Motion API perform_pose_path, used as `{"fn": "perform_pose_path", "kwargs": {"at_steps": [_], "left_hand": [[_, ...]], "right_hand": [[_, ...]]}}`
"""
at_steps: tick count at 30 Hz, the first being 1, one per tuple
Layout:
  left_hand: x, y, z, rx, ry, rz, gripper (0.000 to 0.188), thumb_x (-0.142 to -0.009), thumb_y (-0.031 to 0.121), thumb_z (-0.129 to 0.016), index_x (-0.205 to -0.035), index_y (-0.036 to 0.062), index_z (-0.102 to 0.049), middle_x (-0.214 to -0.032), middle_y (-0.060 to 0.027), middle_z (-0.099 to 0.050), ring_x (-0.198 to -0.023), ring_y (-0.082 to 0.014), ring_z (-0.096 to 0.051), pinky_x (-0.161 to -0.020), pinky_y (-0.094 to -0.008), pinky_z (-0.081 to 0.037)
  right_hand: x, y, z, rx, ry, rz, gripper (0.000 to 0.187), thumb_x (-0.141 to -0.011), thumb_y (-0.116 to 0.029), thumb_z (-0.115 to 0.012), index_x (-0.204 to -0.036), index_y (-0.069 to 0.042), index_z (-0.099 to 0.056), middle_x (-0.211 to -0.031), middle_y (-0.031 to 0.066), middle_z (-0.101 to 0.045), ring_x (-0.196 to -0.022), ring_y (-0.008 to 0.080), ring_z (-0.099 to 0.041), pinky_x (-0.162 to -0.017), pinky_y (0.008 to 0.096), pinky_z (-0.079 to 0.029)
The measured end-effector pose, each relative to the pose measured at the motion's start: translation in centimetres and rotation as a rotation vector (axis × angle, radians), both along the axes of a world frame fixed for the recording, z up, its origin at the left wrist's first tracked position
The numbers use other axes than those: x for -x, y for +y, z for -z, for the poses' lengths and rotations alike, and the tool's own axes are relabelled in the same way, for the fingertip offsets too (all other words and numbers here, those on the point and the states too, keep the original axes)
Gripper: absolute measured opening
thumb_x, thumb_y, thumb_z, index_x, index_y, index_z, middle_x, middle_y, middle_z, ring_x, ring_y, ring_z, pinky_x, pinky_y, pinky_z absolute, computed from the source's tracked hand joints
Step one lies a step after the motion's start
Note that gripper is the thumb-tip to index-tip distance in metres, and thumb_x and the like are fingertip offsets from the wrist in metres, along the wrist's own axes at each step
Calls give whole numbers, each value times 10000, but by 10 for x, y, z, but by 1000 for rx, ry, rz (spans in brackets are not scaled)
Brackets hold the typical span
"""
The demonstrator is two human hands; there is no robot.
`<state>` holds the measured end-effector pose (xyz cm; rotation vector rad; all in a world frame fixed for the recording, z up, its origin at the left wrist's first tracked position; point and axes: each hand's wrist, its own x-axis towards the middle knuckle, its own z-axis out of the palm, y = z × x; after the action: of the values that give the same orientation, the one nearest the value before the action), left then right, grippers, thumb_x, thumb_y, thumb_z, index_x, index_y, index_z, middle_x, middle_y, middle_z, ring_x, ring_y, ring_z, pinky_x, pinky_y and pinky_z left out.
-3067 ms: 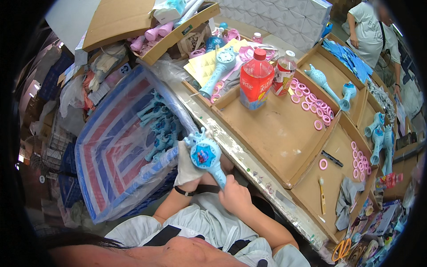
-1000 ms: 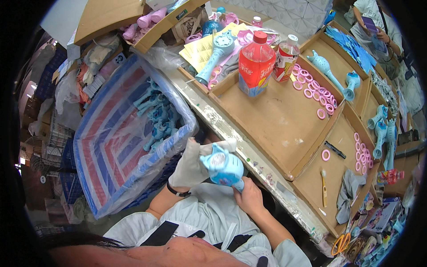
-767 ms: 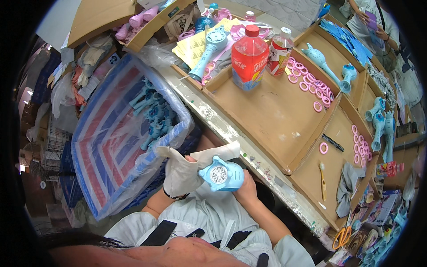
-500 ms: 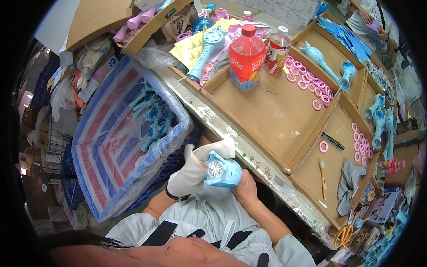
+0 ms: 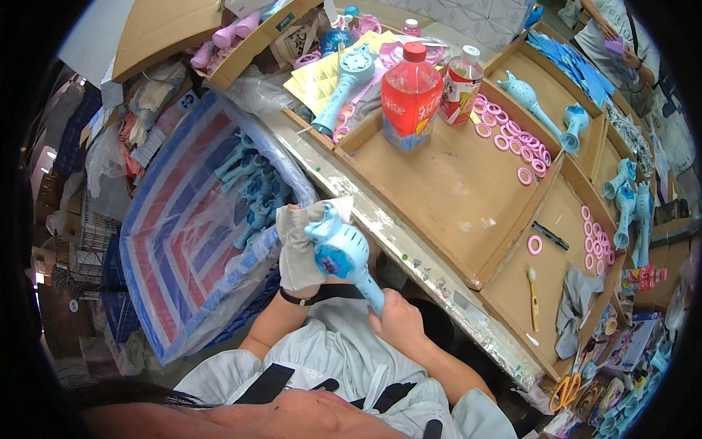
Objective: The person wipes light blue plastic toys with a white cloth, occasionally using a small brush to clean crevices. They pick up toys from a bin, wipe them, and place them on a table, repeating the process for multiple items.
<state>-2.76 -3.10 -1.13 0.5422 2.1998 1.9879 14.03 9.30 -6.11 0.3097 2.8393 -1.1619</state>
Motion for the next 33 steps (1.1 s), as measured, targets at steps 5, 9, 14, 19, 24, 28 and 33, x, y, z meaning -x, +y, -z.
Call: {"fn": "perform_pose_path", "kwargs": {"at_steps": [5,9,14,19,24,28,33], "left_hand": [[-22,18,10,-291,-265,78,856,-799,789,-384,-1123,12,-539,-908,-57,-602,-772,-197,-572,-739,-291,-469],[-26,11,29,-944,-931,470,913,-680,784,-570,-1172,20,-479,-809,-82,-547,-611,-189,-525,-650,-330,-452],[-24,4,40,-1057,-1053,521,934,-687,681,-663,-1265,-8,-409,-712,-69,-488,-591,-197,-499,-605,-335,-426],[-25,7,47,-893,-1001,479,695,-824,571,-585,-1165,-14,-434,-703,-67,-465,-594,-201,-477,-630,-333,-419],[-28,6,65,-717,-883,444,424,-897,440,-469,-913,17,-504,-750,-101,-506,-643,-215,-497,-682,-342,-420],[-19,-1,60,-383,-612,481,294,-913,296,-544,-805,23,-533,-648,-81,-521,-575,-203,-521,-578,-323,-432],[-11,5,30,-573,-890,724,97,-921,107,-583,-930,15,-553,-599,-41,-501,-514,-134,-514,-476,-268,-437]], "right_hand": [[23,-1,-22,324,-254,-78,458,-817,-328,-644,-998,51,-462,-865,253,-630,-763,415,-635,-663,453,-507],[35,3,-26,746,-107,-197,436,-822,-269,-684,-1093,19,-501,-808,123,-628,-702,208,-626,-630,341,-500],[40,13,-16,1305,-467,-287,328,-835,-206,-692,-1062,-18,-548,-864,20,-610,-733,62,-560,-606,215,-453],[35,2,-4,1063,-196,-174,422,-808,-224,-680,-1121,-1,-505,-934,100,-633,-813,185,-628,-717,304,-499],[40,-9,12,636,-70,-61,599,-772,-285,-682,-1230,-1,-420,-1095,228,-601,-1016,345,-615,-867,376,-469],[27,14,7,947,-117,-212,661,-808,-251,-721,-1331,-19,-389,-1261,136,-526,-1163,238,-515,-991,378,-406],[36,46,-17,1345,115,106,732,-854,-361,-678,-1397,-20,-326,-1340,133,-457,-1244,224,-446,-1046,383,-352]]}}
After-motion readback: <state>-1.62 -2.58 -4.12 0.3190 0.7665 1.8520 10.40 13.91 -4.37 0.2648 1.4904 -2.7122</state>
